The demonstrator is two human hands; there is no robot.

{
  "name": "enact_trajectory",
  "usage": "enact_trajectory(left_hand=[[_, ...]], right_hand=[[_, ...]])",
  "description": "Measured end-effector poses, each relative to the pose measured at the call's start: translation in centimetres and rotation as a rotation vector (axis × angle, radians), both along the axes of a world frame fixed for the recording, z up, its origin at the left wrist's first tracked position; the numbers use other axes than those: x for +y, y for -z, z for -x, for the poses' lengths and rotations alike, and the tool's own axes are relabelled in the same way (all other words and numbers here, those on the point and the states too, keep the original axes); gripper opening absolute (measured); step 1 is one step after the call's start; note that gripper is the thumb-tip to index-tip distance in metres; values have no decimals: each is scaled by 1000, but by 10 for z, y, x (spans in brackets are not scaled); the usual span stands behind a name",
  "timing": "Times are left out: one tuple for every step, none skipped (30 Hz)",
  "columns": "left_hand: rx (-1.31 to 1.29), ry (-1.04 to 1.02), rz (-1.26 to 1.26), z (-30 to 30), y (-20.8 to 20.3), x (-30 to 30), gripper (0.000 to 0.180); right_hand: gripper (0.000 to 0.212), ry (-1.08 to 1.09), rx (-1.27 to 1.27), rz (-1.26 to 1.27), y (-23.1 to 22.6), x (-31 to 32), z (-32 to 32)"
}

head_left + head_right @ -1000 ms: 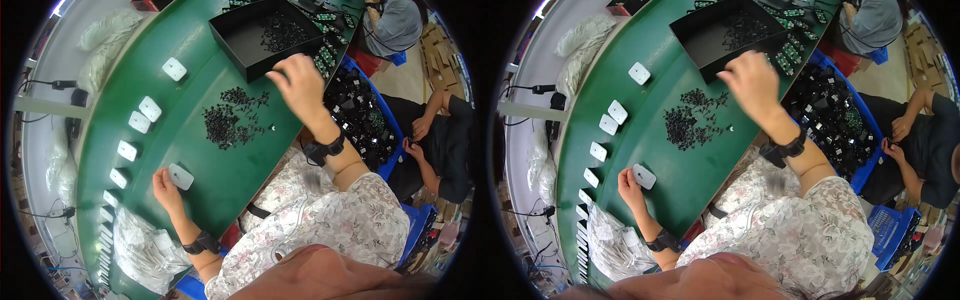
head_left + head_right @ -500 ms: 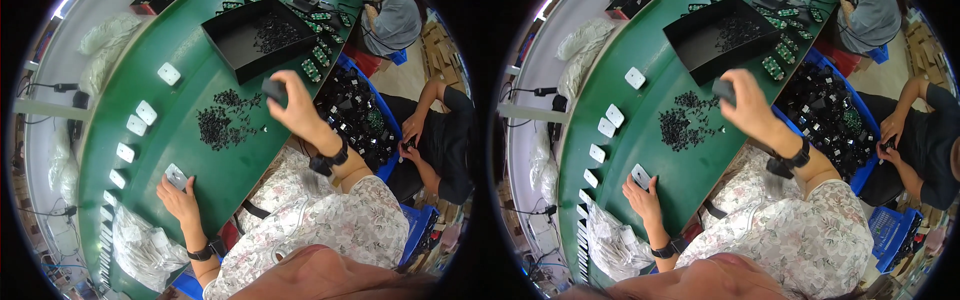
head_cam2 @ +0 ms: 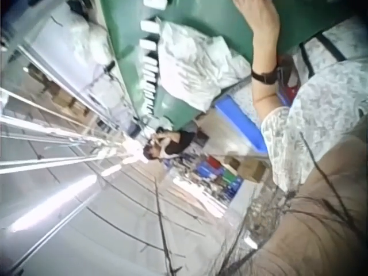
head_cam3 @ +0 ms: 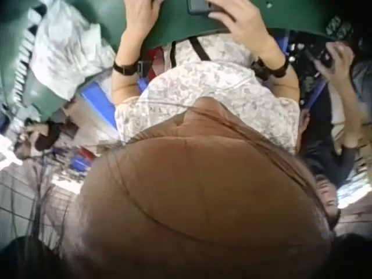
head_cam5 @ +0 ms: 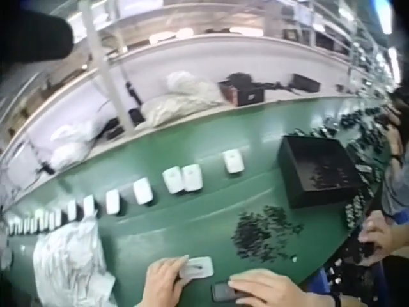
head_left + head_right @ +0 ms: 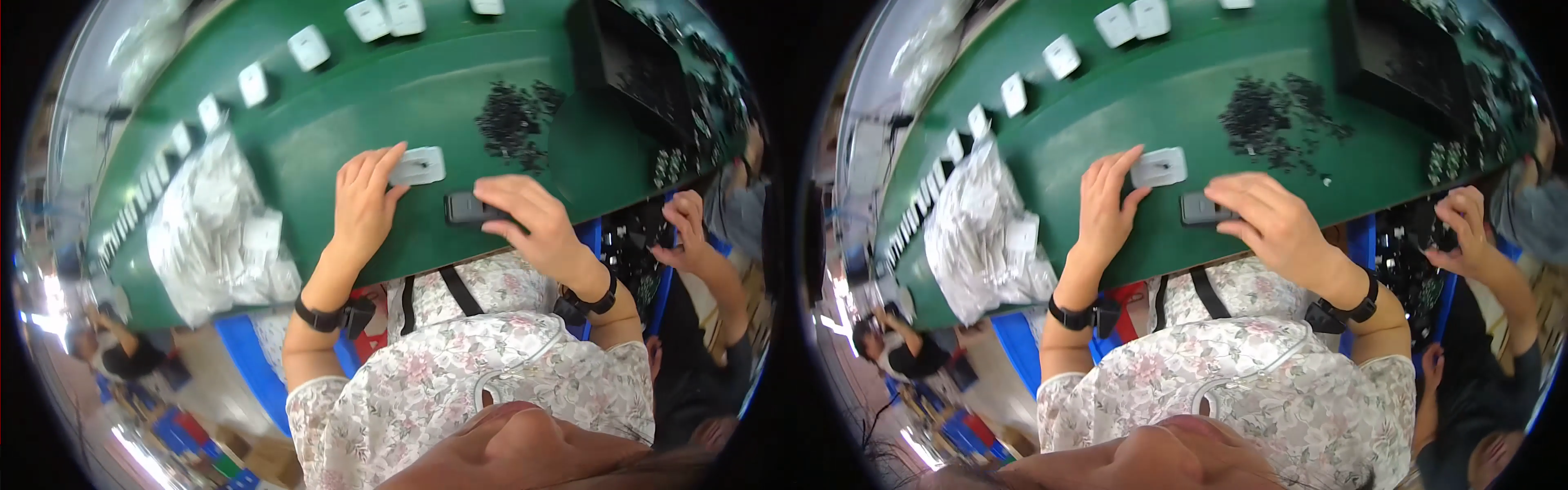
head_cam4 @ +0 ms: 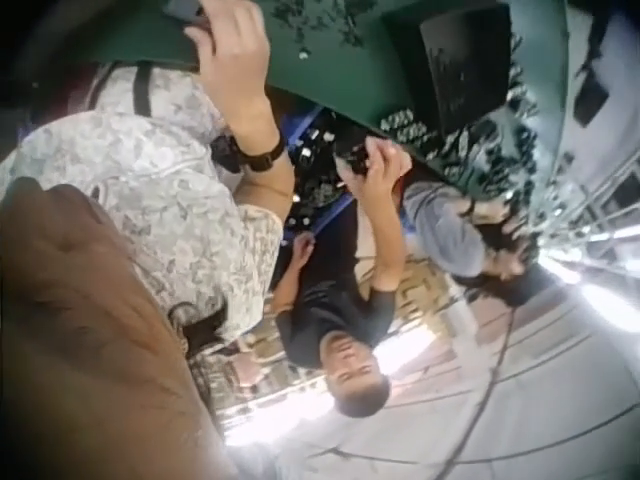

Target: The person picks up a white plastic plate, inserts a small black component into it by hand, and then presses a black plastic housing onto the plate before placing the assembled unit onto the green workbench.

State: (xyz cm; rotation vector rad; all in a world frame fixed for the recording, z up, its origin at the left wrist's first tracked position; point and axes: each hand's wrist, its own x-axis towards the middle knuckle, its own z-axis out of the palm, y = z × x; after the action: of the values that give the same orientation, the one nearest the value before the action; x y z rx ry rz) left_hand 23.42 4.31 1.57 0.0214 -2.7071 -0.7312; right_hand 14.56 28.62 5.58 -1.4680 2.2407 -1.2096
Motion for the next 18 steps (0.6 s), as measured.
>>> enact_trajectory(left_hand=[[0,26,-63,0,1,-2,56],[-4,-16,-68,-1,2,-5,56],[28,-23,-176,-3,3,-7,57],[66,-27,-285,-6,4,-10,58],[62,-12,-294,-9,-1,-11,61],[62,-38,-301,-11,-3,-11,61],[54,5,-312,-13,-3,-12,57],[44,49,-324,-14,-2,-12,54],[45,28,-332,-16,1,-13,54],[49,66,-249,-16,4,-15,54],[51,106,-167,-17,6,-16,53],[47,89,-175,-18,8,-15,53],[31,81,-152,-17,8,-15,52],[14,75,-130,-16,9,-15,52],[7,68,-141,-17,11,-15,52],[3,68,-119,-18,10,-15,51],[-1,69,-98,-19,9,-15,51],[-7,63,-102,-20,9,-15,51]], right_hand=[[41,35,61,56,-1,-15,4],[41,72,122,115,-2,-27,8],[41,43,99,128,3,-39,14],[41,4,94,122,6,-52,17],[40,22,124,107,8,-62,19],[40,41,154,92,11,-70,19],[40,25,168,71,15,-74,19],[40,1,165,65,18,-76,19],[40,-10,195,42,21,-77,18],[40,-19,226,22,22,-79,18],[40,-37,221,16,23,-80,19],[40,-36,244,4,23,-81,19],[40,-28,267,-8,24,-82,20],[40,-37,260,-16,25,-83,21],[41,-42,269,-20,26,-83,21],[41,-47,281,-17,25,-83,21],[41,-54,275,-20,26,-83,20],[42,-58,307,-8,26,-85,19]])
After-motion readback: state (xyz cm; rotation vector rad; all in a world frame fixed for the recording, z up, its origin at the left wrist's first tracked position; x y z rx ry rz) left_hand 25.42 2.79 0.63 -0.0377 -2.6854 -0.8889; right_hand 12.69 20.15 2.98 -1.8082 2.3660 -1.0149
